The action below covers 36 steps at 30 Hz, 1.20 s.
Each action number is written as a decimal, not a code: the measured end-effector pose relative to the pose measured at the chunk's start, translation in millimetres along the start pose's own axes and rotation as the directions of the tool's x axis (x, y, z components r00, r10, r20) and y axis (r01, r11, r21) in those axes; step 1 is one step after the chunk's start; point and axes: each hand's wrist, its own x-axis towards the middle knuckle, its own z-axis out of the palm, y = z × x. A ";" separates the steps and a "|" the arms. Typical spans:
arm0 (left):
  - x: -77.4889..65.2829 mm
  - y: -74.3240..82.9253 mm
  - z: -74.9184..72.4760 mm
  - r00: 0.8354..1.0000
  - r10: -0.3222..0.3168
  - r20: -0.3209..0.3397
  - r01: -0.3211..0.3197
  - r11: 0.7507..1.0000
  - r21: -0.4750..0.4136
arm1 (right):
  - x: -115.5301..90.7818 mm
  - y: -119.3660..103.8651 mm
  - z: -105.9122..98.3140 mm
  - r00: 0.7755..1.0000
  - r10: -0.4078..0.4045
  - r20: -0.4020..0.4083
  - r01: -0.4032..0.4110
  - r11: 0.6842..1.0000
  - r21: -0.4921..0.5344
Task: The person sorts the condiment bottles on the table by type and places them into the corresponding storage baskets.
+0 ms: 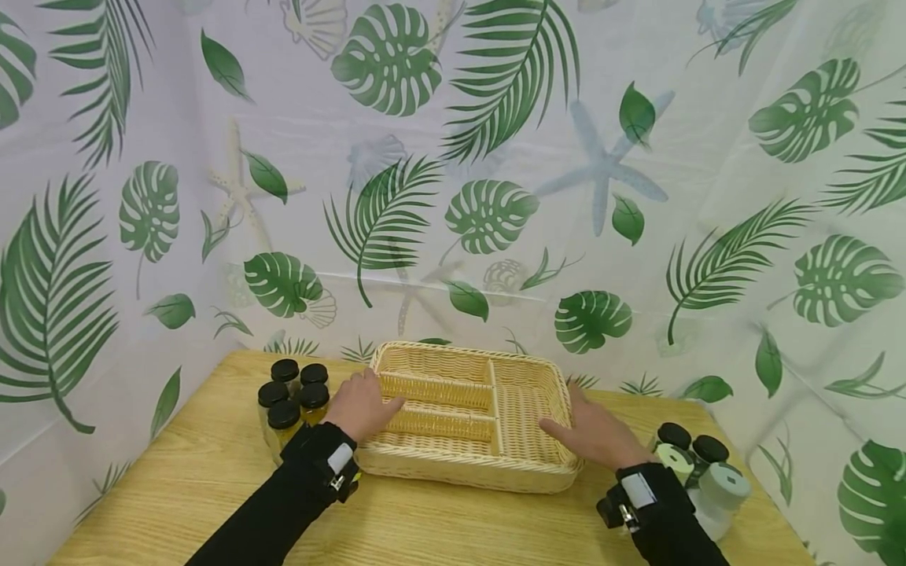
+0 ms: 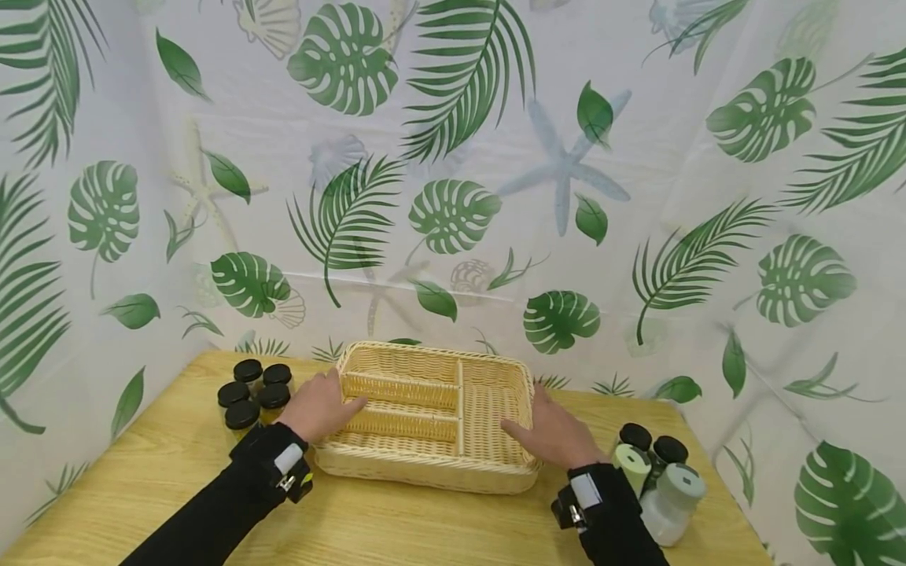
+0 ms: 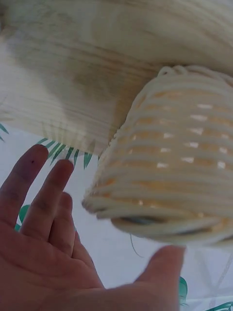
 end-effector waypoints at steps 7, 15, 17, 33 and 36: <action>-0.6 -2.0 3.3 1.000 -0.007 0.002 0.007 1.000 -0.012 | 1.8 6.1 8.0 0.999 0.042 0.022 -0.041 0.999 -0.013; 0.5 -5.5 9.6 1.000 -0.017 0.004 0.018 0.998 -0.056 | 3.5 8.3 16.4 0.998 0.058 0.024 -0.057 0.997 -0.047; 1.5 -7.2 12.6 1.000 -0.022 0.014 0.023 0.997 -0.077 | 3.9 9.3 19.5 0.997 0.066 0.029 -0.065 0.998 -0.026; 0.0 -10.3 17.9 0.997 -0.033 0.068 0.046 0.980 -0.194 | 2.5 4.2 25.8 0.998 0.056 0.026 -0.058 0.996 0.069; -3.2 -9.8 17.6 0.997 -0.035 0.062 0.047 0.976 -0.213 | 3.8 3.5 26.6 0.999 0.044 0.012 -0.044 0.997 0.064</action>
